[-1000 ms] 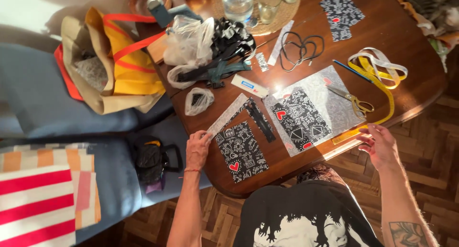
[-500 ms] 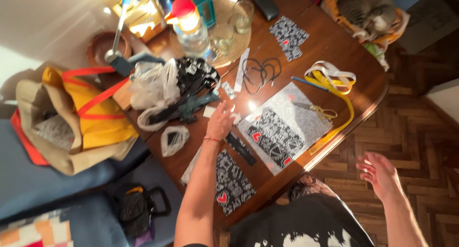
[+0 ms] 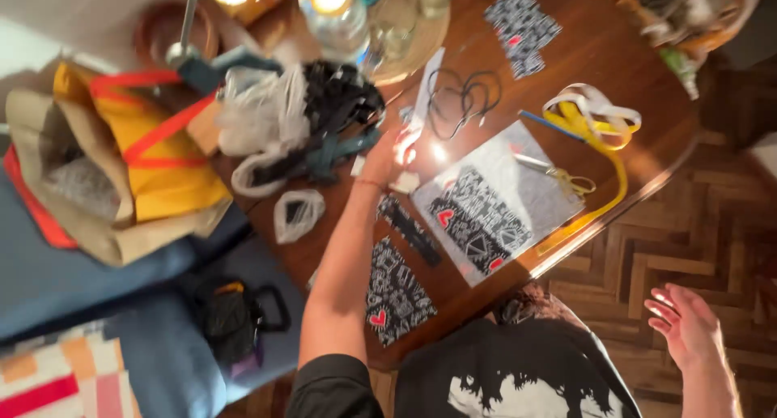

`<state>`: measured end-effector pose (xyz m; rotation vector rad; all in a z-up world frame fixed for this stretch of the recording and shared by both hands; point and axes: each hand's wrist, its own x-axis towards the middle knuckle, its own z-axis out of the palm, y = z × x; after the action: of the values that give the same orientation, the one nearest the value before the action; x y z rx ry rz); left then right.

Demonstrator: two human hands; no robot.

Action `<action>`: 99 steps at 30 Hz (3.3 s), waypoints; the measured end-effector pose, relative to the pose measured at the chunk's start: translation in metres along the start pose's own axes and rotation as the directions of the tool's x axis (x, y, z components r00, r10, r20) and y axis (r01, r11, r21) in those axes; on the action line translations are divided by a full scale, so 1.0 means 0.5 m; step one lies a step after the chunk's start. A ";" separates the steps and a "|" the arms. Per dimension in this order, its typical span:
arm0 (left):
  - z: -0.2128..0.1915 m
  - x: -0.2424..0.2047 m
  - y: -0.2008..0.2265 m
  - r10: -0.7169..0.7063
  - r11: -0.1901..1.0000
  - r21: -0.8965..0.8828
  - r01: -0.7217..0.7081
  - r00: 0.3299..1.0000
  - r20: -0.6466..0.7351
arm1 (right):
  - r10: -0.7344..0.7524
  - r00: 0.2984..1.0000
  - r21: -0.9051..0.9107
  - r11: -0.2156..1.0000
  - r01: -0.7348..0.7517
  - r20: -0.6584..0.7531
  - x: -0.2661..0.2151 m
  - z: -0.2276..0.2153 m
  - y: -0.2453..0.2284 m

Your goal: Assembling fabric pieces and using scissors to cut material on a workshop table.

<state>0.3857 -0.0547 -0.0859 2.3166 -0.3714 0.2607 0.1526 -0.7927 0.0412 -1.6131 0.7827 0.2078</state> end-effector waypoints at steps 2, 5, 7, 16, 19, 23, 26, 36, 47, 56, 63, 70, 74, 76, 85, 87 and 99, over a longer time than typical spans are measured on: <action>-0.091 -0.055 0.058 -0.127 0.992 0.034 0.124 0.989 0.080 | 0.012 1.000 -0.044 0.999 -0.011 0.014 -0.011 0.021 -0.015; -0.205 -0.147 0.118 -0.255 0.965 0.101 0.243 0.958 0.130 | -0.002 0.998 -0.076 0.997 0.007 0.066 0.022 0.058 -0.032; -0.286 -0.234 0.181 -0.266 0.957 0.148 0.250 0.958 0.103 | -0.020 0.993 -0.057 0.998 0.027 0.120 0.040 0.099 -0.029; -0.261 -0.675 0.298 -0.705 0.604 0.423 0.676 0.700 -0.112 | -0.082 0.916 -0.087 0.988 0.125 0.392 -0.027 0.462 -0.101; -0.237 -0.728 0.265 -0.793 0.564 0.200 0.801 0.593 -0.141 | 0.017 0.855 -0.126 0.990 0.056 0.519 -0.110 0.624 -0.097; -0.231 -0.743 0.262 -0.855 0.514 -0.034 0.857 0.508 -0.098 | -0.124 0.485 -0.310 0.627 0.715 0.866 -0.229 0.783 -0.082; -0.240 -0.725 0.247 -0.859 0.507 0.033 0.861 0.508 -0.070 | -0.182 0.363 -0.342 0.136 0.930 0.914 -0.207 0.876 -0.014; -0.273 -0.732 0.325 -0.959 0.271 -0.502 0.821 0.273 -0.071 | -0.257 0.453 -0.489 -0.100 0.866 0.854 -0.154 0.987 0.088; -0.036 -0.784 0.601 -0.990 0.142 -0.853 0.502 0.086 -0.114 | -0.120 0.659 -0.626 0.227 0.746 0.742 -0.133 0.991 0.088; 0.031 -0.821 0.660 -0.958 0.287 -0.489 0.824 0.255 -0.133 | 0.029 0.479 -0.473 0.212 0.855 0.878 -0.286 0.952 0.024; -0.007 -0.804 0.655 -0.951 0.304 -0.470 0.829 0.292 -0.100 | 0.158 0.312 -0.328 0.083 0.941 0.937 -0.372 0.922 0.114; 0.000 -0.818 0.646 -0.929 0.366 -0.425 0.828 0.348 -0.124 | 0.181 0.314 -0.325 0.033 0.945 0.932 -0.411 0.913 0.109; 0.006 -0.829 0.636 -0.799 0.549 0.067 0.833 0.546 -0.250 | 0.119 0.248 -0.255 0.041 0.966 0.961 -0.393 0.890 0.096; -0.007 -0.821 0.630 -0.715 0.608 0.173 0.775 0.629 -0.305 | 0.089 0.201 -0.200 -0.017 0.980 0.976 -0.387 0.876 0.087; -0.002 -0.798 0.558 -0.377 0.788 0.442 0.429 0.903 -0.204 | 0.031 -0.045 0.043 0.060 0.997 0.999 -0.333 0.853 0.095; 0.008 -0.798 0.557 -0.339 0.796 0.425 0.432 0.899 -0.279 | -0.023 -0.033 0.037 0.190 0.981 0.999 -0.314 0.843 0.115; 0.021 -0.797 0.554 -0.278 0.791 0.450 0.414 0.899 -0.339 | -0.006 -0.105 0.105 0.132 0.986 0.994 -0.277 0.833 0.161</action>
<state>-0.0814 -0.1729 -0.0282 2.7678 0.3069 0.5186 0.1239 -0.3542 -0.0377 -2.0343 -1.5275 0.7719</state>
